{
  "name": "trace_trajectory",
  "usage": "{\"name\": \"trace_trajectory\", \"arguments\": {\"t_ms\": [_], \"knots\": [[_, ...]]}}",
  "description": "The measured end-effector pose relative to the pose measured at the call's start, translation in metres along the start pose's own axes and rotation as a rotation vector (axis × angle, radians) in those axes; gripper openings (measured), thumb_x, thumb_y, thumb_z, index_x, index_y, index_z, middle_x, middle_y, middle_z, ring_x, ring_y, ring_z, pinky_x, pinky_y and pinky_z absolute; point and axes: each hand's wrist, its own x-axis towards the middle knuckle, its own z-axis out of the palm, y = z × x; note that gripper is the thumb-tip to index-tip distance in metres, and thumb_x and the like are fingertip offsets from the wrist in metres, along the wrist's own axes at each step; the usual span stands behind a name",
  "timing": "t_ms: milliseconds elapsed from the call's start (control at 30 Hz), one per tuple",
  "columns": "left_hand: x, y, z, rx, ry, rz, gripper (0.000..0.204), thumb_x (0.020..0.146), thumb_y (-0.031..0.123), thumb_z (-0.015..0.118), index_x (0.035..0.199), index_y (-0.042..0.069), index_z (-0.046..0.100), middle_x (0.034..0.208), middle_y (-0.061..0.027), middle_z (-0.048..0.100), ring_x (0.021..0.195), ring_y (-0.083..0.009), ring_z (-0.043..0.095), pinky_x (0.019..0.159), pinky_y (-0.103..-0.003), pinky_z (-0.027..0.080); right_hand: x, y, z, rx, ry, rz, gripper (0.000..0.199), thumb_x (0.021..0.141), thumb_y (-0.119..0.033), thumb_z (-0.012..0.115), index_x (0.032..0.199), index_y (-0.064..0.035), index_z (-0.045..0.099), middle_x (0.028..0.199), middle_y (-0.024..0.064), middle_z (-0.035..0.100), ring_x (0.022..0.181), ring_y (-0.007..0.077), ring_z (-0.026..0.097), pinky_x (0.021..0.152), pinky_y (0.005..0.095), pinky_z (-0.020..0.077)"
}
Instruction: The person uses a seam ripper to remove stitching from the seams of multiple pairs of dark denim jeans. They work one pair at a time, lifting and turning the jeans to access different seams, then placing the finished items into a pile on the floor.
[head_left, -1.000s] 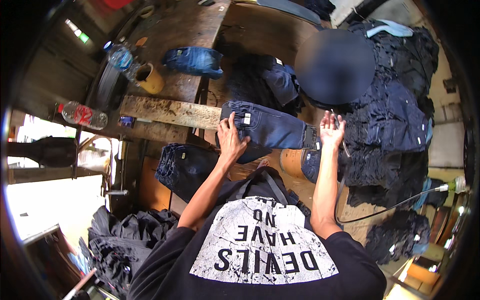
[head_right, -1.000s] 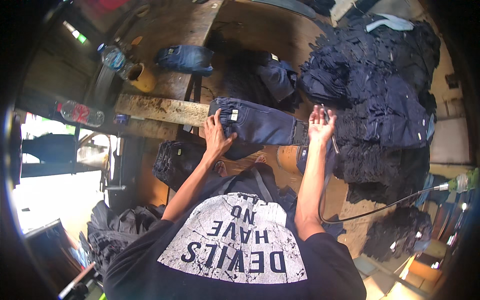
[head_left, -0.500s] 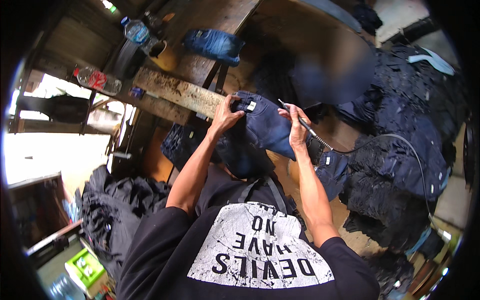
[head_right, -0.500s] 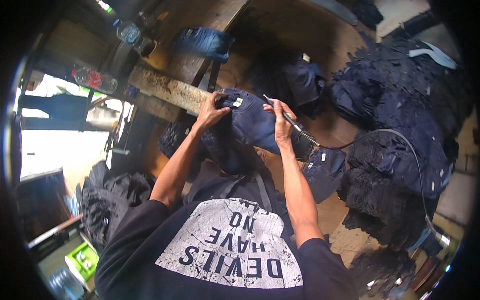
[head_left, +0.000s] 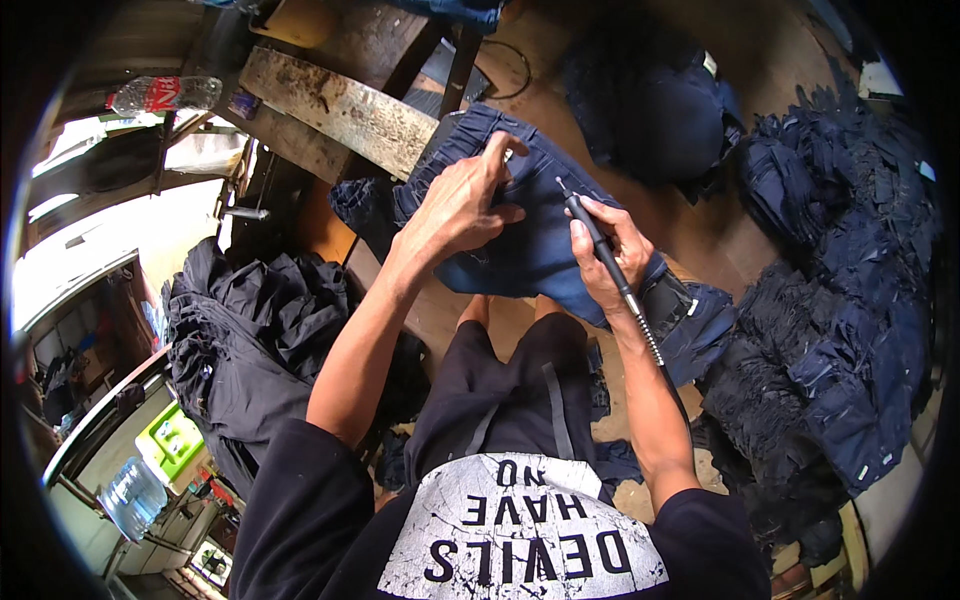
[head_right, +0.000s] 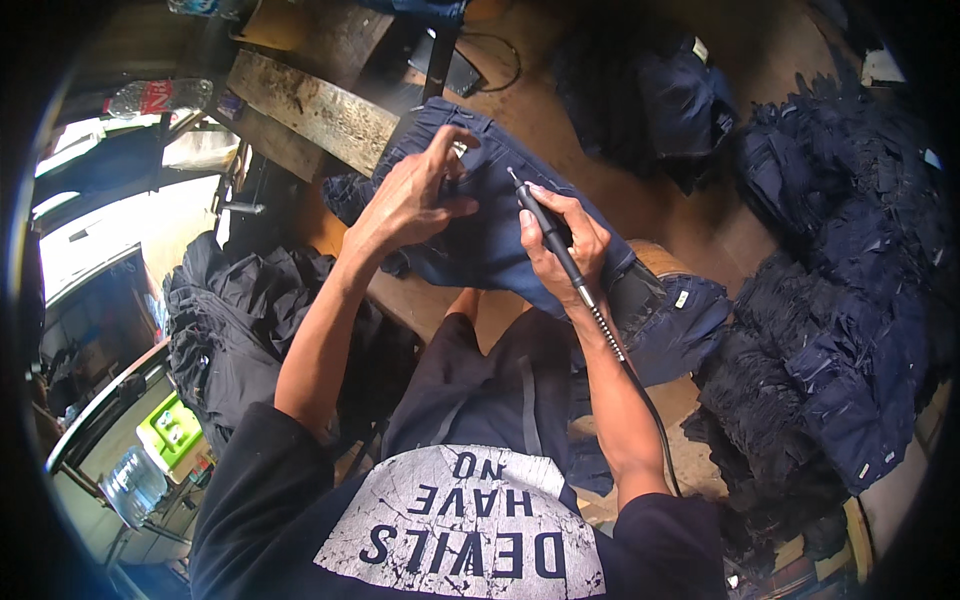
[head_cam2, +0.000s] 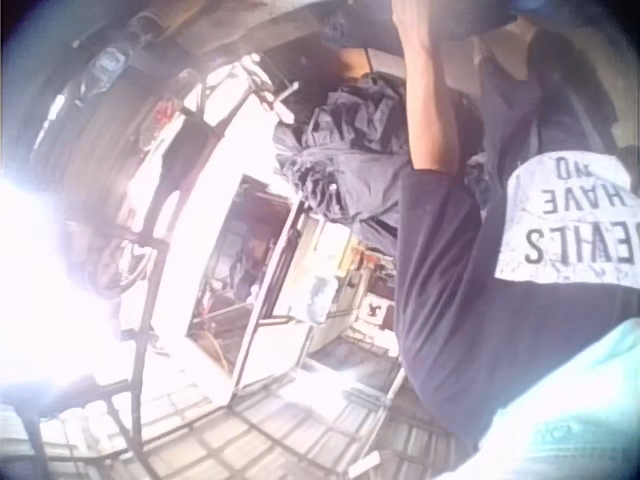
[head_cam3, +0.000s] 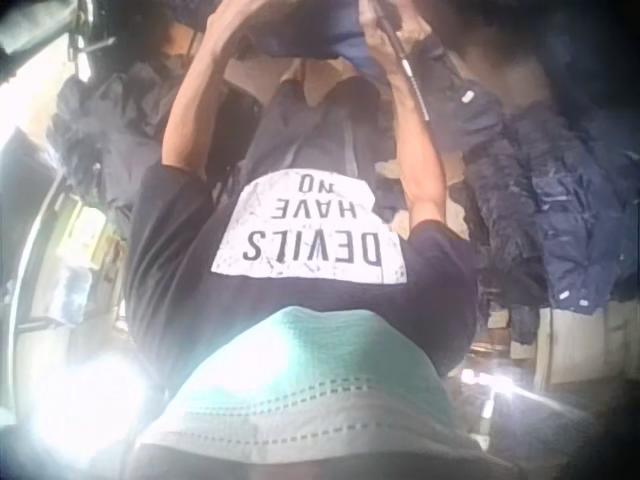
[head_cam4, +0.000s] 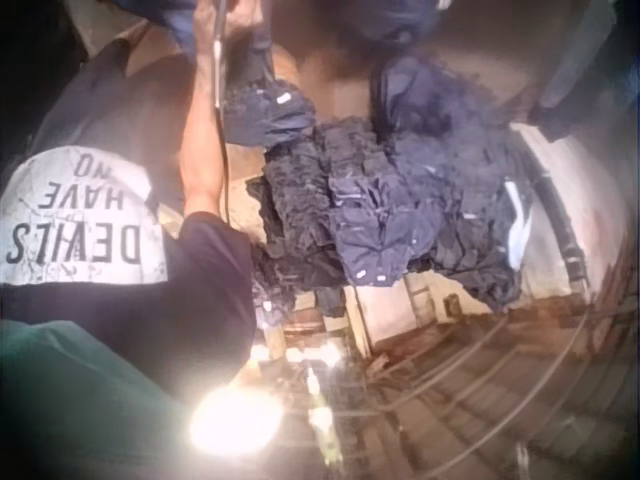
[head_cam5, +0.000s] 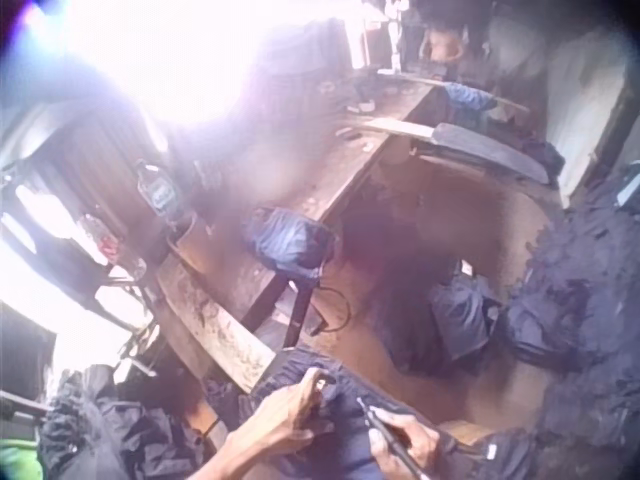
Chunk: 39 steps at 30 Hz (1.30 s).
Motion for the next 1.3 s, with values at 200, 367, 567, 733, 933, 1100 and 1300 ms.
{"name": "trace_trajectory", "arguments": {"t_ms": [200, 367, 567, 733, 933, 1100, 1300], "knots": [[-0.008, -0.025, 0.017, -0.385, 0.195, 0.016, 0.076, 0.077, 0.007, 0.096, 0.139, 0.006, 0.051, 0.104, -0.0119, 0.077, 0.095, -0.0236, 0.076, 0.082, -0.037, 0.059, 0.012, 0.002, 0.019, -0.043, -0.171, -0.182, 0.025, 0.085, 0.001, 0.08, 0.109, 0.0035, 0.077, 0.107, 0.0192, 0.083, 0.105, 0.0352, 0.082, 0.096, 0.0425, 0.0662], [-0.008, -0.038, 0.018, -0.434, 0.157, 0.0, 0.077, 0.078, 0.009, 0.096, 0.14, 0.008, 0.052, 0.099, -0.0057, 0.077, 0.09, -0.0162, 0.072, 0.078, -0.033, 0.057, 0.015, 0.002, 0.028, 0.005, -0.222, -0.266, 0.027, 0.087, 0.003, 0.076, 0.114, 0.0089, 0.074, 0.114, 0.0287, 0.08, 0.109, 0.0401, 0.081, 0.099, 0.0464, 0.0653], [-0.005, -0.043, 0.017, -0.49, 0.125, 0.019, 0.077, 0.077, 0.005, 0.095, 0.141, 0.006, 0.052, 0.096, -0.0041, 0.074, 0.095, -0.0149, 0.072, 0.08, -0.03, 0.057, 0.015, 0.006, 0.025, -0.066, -0.334, -0.256, 0.028, 0.089, 0.004, 0.074, 0.117, 0.0091, 0.074, 0.118, 0.0298, 0.079, 0.114, 0.0402, 0.08, 0.101, 0.0441, 0.065], [-0.004, -0.045, 0.019, -0.464, 0.145, 0.034, 0.072, 0.077, -0.003, 0.089, 0.139, 0.006, 0.053, 0.096, -0.0044, 0.075, 0.098, -0.0163, 0.074, 0.081, -0.032, 0.061, 0.017, 0.007, 0.03, -0.061, -0.351, -0.248, 0.03, 0.089, 0.005, 0.074, 0.118, 0.0084, 0.074, 0.121, 0.0293, 0.079, 0.116, 0.0397, 0.079, 0.102, 0.0444, 0.0643], [-0.003, -0.039, 0.012, -0.473, 0.074, -0.046, 0.072, 0.081, -0.002, 0.087, 0.142, 0.006, 0.05, 0.104, -0.0052, 0.077, 0.098, -0.0148, 0.07, 0.083, -0.03, 0.055, 0.017, 0.007, 0.03, -0.074, -0.363, -0.253, 0.031, 0.088, 0.006, 0.074, 0.119, 0.0074, 0.074, 0.122, 0.0285, 0.079, 0.117, 0.0389, 0.079, 0.102, 0.0432, 0.0642], [-0.002, -0.037, 0.005, -0.65, -0.012, -0.131, 0.068, 0.085, 0.001, 0.085, 0.142, 0.008, 0.048, 0.098, 0.0005, 0.071, 0.077, -0.0069, 0.058, 0.067, -0.024, 0.045, 0.016, 0.007, 0.028, -0.074, -0.368, -0.24, 0.031, 0.088, 0.007, 0.074, 0.119, 0.0076, 0.074, 0.122, 0.0292, 0.079, 0.117, 0.0386, 0.079, 0.102, 0.0432, 0.0642], [-0.004, -0.035, 0.008, -0.742, -0.017, -0.155, 0.068, 0.086, -0.002, 0.085, 0.142, 0.009, 0.048, 0.098, 0.0023, 0.069, 0.074, -0.0033, 0.053, 0.065, -0.021, 0.041, 0.013, 0.009, 0.028, -0.045, -0.34, -0.219, 0.03, 0.089, 0.007, 0.073, 0.119, 0.0084, 0.074, 0.123, 0.0301, 0.078, 0.118, 0.0385, 0.078, 0.103, 0.0429, 0.0639]]}}
